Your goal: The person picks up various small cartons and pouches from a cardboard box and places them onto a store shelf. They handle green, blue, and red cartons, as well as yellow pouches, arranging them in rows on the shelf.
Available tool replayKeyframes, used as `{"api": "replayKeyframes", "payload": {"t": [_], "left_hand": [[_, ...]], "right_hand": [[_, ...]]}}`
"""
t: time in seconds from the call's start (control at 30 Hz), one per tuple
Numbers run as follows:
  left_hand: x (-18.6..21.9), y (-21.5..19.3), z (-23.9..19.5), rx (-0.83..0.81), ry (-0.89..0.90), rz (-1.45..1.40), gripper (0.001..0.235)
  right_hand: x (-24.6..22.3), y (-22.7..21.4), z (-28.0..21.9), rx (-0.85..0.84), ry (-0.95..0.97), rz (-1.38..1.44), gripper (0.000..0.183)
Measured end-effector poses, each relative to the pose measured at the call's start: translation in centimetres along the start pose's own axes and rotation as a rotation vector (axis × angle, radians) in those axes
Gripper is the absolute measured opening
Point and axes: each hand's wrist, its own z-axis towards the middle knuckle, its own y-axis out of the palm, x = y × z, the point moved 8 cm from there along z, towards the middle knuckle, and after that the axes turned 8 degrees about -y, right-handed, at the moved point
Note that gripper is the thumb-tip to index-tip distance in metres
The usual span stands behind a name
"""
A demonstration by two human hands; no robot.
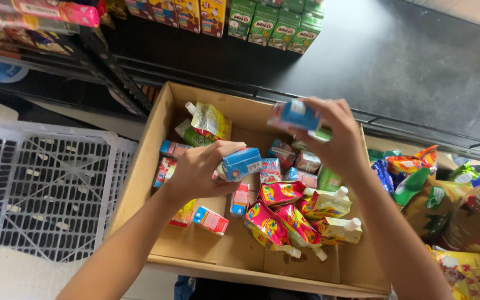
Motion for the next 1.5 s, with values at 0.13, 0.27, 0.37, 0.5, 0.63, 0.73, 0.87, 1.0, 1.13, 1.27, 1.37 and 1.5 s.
{"api": "replayKeyframes", "payload": {"t": [0.13,0.27,0.37,0.5,0.63,0.73,0.87,1.0,1.13,1.27,1.37,1.5], "left_hand": [[-0.7,0.5,-0.2,-0.023,-0.014,-0.055,0.067],[-1.7,1.3,-0.6,-0.068,-0.077,-0.082,0.066],[-2.0,1.4,-0.8,-0.076,-0.074,-0.067,0.066],[-2.6,1.0,-0.7,-0.065,-0.08,-0.098,0.069],[-3.2,0.5,-0.4,-0.054,-0.107,-0.12,0.069],[-3.3,0.2,-0.3,-0.033,-0.092,-0.155,0.069],[-3.9,0.8,-0.7,-0.057,-0.108,-0.095,0.07],[-3.6,1.0,-0.9,-0.03,-0.05,-0.01,0.069],[-3.0,0.7,-0.8,-0.007,-0.017,0.01,0.067],[-2.0,-0.1,-0.3,0.015,-0.025,-0.026,0.067],[-1.3,-0.5,-0.3,0.091,-0.019,-0.016,0.064],[-1.9,0.1,-1.0,0.144,-0.082,-0.021,0.062]], "right_hand": [[9.3,0.7,4.2,-0.028,0.033,-0.131,0.053],[19.4,1.5,10.2,0.057,0.074,-0.03,0.052],[24.8,2.9,13.7,0.064,0.155,-0.054,0.057],[28.4,5.5,16.3,0.099,0.029,-0.092,0.059],[31.1,8.0,15.5,0.287,0.144,0.036,0.056],[31.2,8.6,14.8,0.375,0.166,0.094,0.069],[32.0,8.4,14.2,0.363,0.231,0.179,0.066],[30.1,6.7,13.5,0.342,0.113,0.019,0.062],[22.7,5.0,11.4,0.321,0.094,-0.002,0.052],[12.7,6.2,6.2,0.013,0.3,0.356,0.039],[3.5,7.8,0.9,-0.247,0.305,0.643,0.045],[-6.6,6.9,-3.0,-0.332,0.167,0.678,0.071]]}}
